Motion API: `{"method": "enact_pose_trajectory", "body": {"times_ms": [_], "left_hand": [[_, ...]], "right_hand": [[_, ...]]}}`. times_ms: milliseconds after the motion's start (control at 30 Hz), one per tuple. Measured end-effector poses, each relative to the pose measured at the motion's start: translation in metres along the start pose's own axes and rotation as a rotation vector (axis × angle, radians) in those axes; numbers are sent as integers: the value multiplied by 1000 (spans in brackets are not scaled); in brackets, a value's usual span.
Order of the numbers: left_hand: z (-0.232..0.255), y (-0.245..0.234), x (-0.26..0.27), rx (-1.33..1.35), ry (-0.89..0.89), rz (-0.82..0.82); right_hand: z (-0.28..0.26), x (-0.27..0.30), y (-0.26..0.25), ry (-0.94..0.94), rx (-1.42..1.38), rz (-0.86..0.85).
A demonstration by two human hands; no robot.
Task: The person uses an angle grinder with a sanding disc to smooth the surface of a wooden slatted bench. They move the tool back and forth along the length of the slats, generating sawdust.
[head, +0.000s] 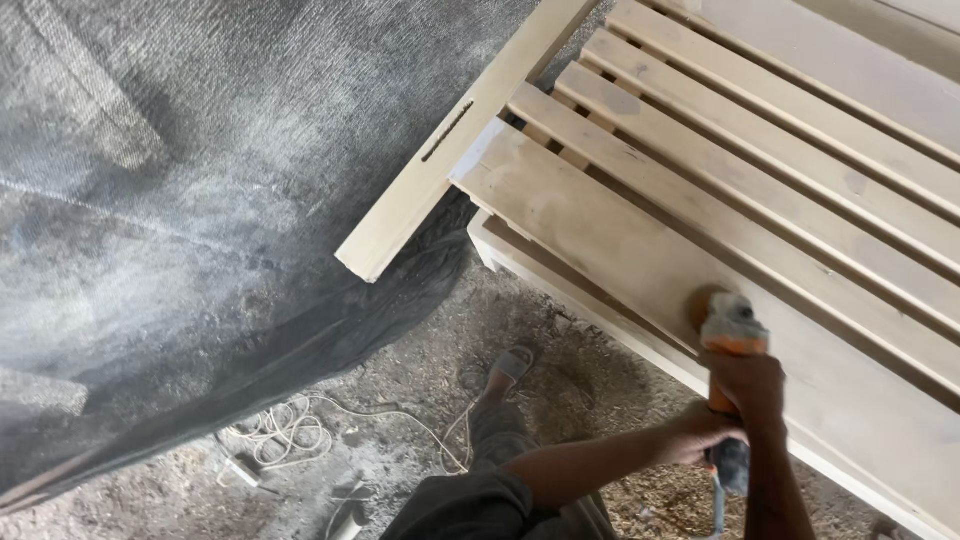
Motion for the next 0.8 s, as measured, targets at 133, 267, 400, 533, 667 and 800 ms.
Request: {"method": "enact_pose_trajectory", "body": {"times_ms": [133,267,400,533,667,800], "left_hand": [[85,-19,22,-16,156,86],[143,-31,60,-3,207,43],[174,-45,72,27,258,216],[154,-37,65,119,270,201],[99,3,49,-12,141,149],[23,49,38,-48,112,47]], "right_hand": [[-102,-21,-7,-94,6,7],[-181,-19,-3,-178,16,-22],[-225,-11,-12,-229,22,-34],[-206,-4,-15,-228,26,-41],[-135,-17,-24,-176,18,-30],[-20,-28,-18,-56,-22,-23]]}}
Point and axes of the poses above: each hand's wrist, its own x-axis away from the middle knuckle, its own y-axis out of the palm, z = x × y, the point moved 4 cm from there along -x, towards the middle knuckle, and after that the axes turned 13 degrees about x, right-handed, at the moved point
